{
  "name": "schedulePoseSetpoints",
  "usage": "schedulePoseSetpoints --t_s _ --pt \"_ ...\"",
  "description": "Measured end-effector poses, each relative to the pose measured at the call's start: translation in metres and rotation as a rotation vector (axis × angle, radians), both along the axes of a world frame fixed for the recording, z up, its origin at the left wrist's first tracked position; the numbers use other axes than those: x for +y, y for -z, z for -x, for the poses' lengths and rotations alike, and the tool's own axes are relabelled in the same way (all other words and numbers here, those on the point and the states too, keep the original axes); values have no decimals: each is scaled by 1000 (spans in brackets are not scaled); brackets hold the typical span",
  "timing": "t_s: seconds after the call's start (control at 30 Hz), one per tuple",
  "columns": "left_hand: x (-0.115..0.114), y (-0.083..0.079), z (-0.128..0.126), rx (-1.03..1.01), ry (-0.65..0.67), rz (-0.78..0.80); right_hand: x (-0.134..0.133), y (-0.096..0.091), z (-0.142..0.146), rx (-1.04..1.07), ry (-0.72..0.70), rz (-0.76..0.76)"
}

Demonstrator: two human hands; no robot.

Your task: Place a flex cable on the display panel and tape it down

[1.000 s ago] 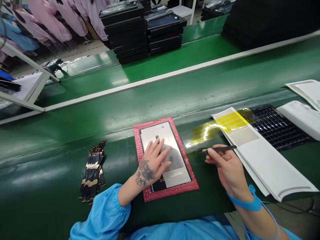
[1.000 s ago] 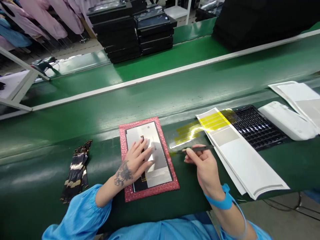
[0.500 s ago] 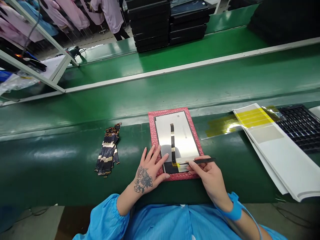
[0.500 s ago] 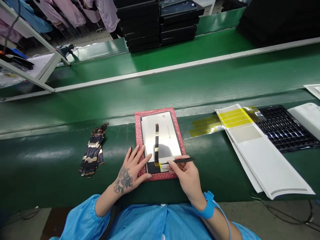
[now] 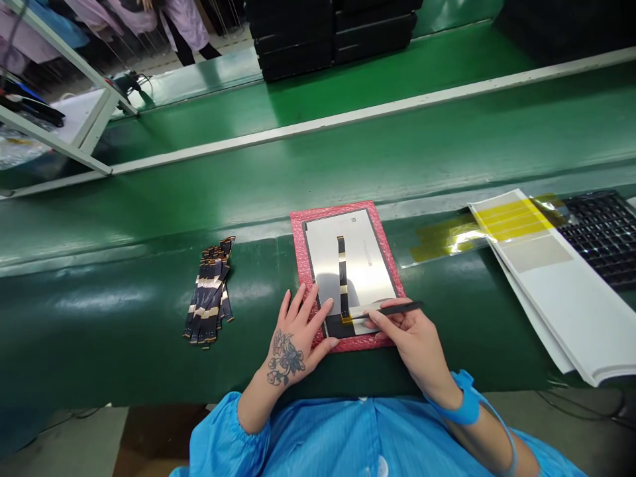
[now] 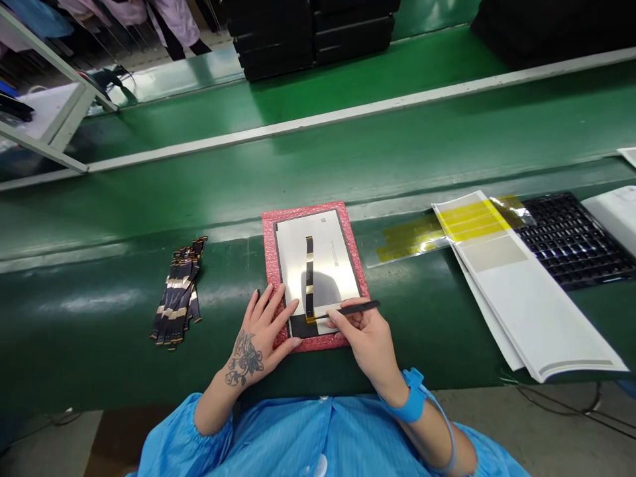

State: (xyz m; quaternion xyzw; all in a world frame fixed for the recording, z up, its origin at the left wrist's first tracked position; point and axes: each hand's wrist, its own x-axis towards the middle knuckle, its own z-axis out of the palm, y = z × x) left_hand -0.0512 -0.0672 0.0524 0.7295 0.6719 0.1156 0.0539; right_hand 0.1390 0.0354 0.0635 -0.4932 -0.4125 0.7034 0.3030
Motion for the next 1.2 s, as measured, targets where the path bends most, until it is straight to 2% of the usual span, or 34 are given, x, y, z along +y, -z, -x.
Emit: schedulePoseSetpoints --t_s 1.0,1.2 --pt "-3 2 -2 -47 -12 -33 -2 0 2 -67 1 -37" --pt "-5 -2 -10 -109 40 -68 -4 1 1 -77 -8 -68"
